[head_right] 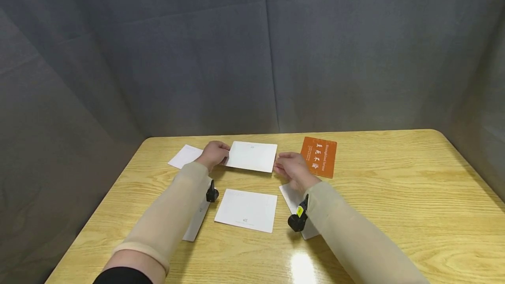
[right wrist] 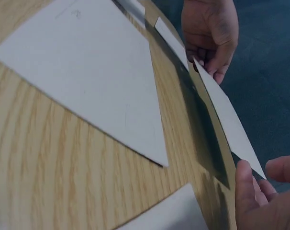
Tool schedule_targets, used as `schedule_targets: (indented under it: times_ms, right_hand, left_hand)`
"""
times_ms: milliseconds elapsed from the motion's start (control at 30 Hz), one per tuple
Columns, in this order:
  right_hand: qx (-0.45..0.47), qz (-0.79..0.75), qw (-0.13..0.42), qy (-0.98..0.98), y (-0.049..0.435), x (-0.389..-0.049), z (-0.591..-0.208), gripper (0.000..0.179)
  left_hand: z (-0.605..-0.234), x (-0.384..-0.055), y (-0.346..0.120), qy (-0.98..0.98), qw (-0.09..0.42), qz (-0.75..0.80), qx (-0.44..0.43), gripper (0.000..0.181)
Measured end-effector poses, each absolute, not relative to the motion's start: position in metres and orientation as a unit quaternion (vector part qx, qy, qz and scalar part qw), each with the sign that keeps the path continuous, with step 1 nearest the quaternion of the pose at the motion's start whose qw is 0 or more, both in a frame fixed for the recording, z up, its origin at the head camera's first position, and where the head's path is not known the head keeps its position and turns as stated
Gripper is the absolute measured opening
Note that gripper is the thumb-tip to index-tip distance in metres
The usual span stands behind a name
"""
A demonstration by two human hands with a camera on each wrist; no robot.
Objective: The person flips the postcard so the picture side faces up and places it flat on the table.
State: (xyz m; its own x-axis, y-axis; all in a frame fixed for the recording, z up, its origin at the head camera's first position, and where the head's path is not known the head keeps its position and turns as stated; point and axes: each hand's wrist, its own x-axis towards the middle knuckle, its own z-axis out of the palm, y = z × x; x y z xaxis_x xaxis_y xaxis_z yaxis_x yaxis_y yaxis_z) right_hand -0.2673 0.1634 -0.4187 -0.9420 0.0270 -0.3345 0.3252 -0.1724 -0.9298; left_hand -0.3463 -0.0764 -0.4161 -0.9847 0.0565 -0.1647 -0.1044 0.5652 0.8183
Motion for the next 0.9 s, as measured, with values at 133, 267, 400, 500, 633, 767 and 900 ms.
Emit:
schedule_targets:
  times_ms: [133,267,400,500,633,767,900]
  right_hand:
    - [0.156,-0.726,0.076,0.665,0.168,-0.268,-0.42,0.041]
    - [0.157,-0.707,0.071,0.686,0.173,-0.269,-0.422,0.038]
    - [0.148,-0.698,0.071,0.697,0.176,-0.272,-0.425,0.036]
    - [0.145,-0.688,0.071,0.708,0.177,-0.274,-0.426,0.037]
    - [0.142,-0.67,0.071,0.725,0.177,-0.276,-0.426,0.037]
    - [0.139,-0.654,0.068,0.74,0.175,-0.277,-0.425,0.035]
    - [0.137,-0.641,0.063,0.752,0.172,-0.279,-0.426,0.034]
  left_hand:
    - [-0.416,-0.346,-0.068,0.864,0.102,0.492,0.002,0.035]
    - [-0.416,-0.345,-0.064,0.854,0.114,0.507,0.005,0.032]
    - [-0.417,-0.346,-0.064,0.846,0.122,0.519,0.003,0.029]
    - [-0.417,-0.346,-0.066,0.84,0.124,0.529,0.002,0.029]
    - [-0.416,-0.345,-0.068,0.832,0.124,0.54,0.001,0.028]
    - [-0.416,-0.345,-0.069,0.83,0.125,0.544,0.0,0.027]
    - [-0.415,-0.345,-0.073,0.83,0.128,0.542,-0.005,0.027]
